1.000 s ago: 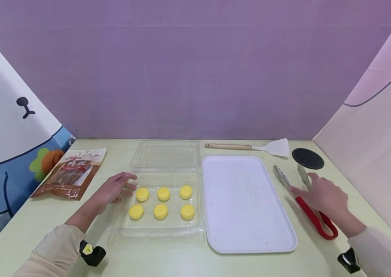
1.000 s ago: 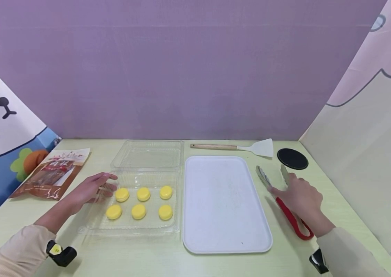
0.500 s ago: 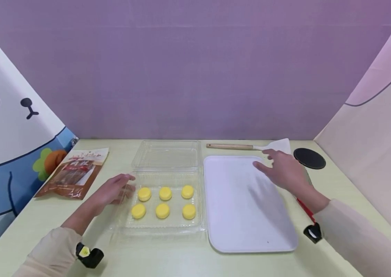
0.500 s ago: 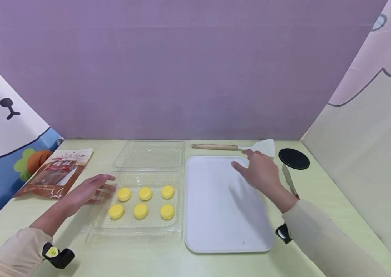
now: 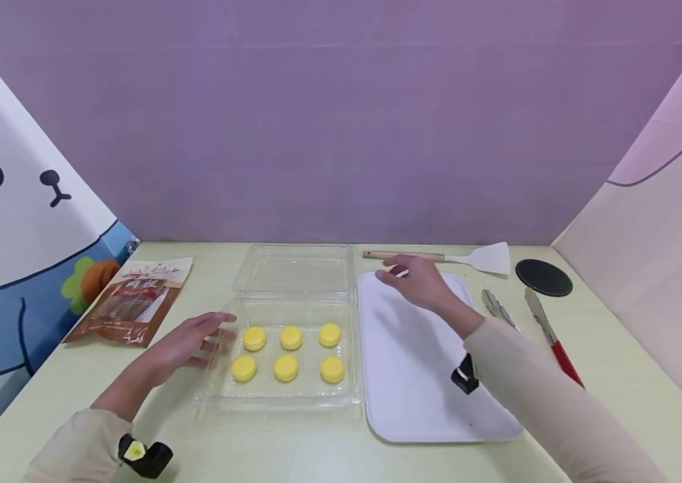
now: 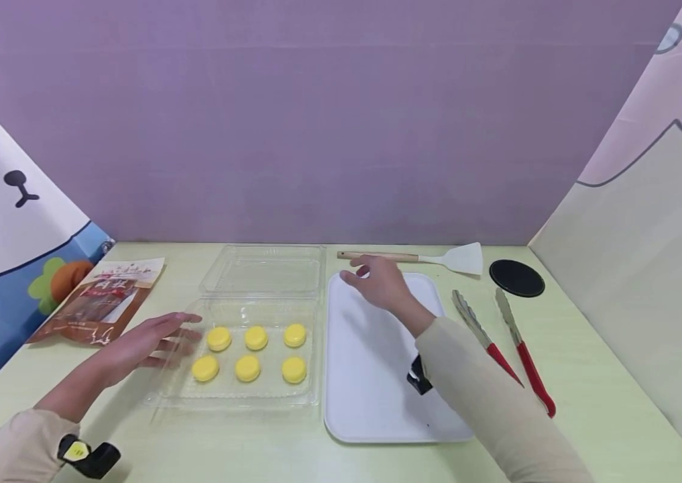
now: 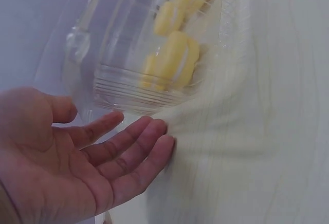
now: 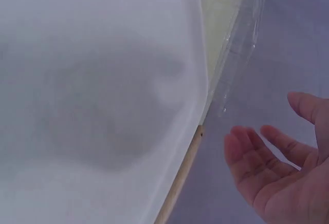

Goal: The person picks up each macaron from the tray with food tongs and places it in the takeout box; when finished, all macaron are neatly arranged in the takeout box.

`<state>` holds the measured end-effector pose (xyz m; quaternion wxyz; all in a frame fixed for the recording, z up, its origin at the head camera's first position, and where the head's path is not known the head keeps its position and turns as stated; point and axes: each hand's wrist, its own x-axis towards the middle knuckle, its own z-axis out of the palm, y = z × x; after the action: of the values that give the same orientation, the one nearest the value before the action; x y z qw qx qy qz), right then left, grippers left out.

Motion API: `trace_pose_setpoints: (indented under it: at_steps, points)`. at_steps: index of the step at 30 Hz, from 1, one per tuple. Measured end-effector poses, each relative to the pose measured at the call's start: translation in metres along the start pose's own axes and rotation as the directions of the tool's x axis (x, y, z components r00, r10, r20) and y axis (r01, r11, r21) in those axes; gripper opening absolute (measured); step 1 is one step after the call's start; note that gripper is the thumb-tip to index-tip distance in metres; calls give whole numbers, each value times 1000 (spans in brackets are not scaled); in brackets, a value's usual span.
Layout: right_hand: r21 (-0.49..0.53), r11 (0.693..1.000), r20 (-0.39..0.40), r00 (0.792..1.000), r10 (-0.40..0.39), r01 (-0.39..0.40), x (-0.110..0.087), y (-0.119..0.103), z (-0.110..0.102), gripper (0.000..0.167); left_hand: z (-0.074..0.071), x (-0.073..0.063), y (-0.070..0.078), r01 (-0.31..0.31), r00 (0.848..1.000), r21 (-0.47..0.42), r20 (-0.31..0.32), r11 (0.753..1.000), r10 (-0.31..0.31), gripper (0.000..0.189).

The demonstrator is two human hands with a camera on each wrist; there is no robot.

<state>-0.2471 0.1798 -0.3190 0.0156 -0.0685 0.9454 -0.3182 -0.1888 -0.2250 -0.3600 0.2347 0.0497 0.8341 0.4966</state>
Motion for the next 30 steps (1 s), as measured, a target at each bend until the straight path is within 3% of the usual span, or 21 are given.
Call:
trace_pose_setpoints:
  at_steps: [9,21,30]
  points:
    - [223,970,115,991,73,-97,25,-9,28,41,-1,-7,-4,9,998,-80,58,997,-4,63]
    - [302,937,146,980,137,-176,37,-11,48,40,0,-11,-3,42,995,-134,100,990,-29,65]
    - [435,877,147,977,153,-203,44,-6,53,33,0,-10,-3,34,994,-181,105,983,-15,61]
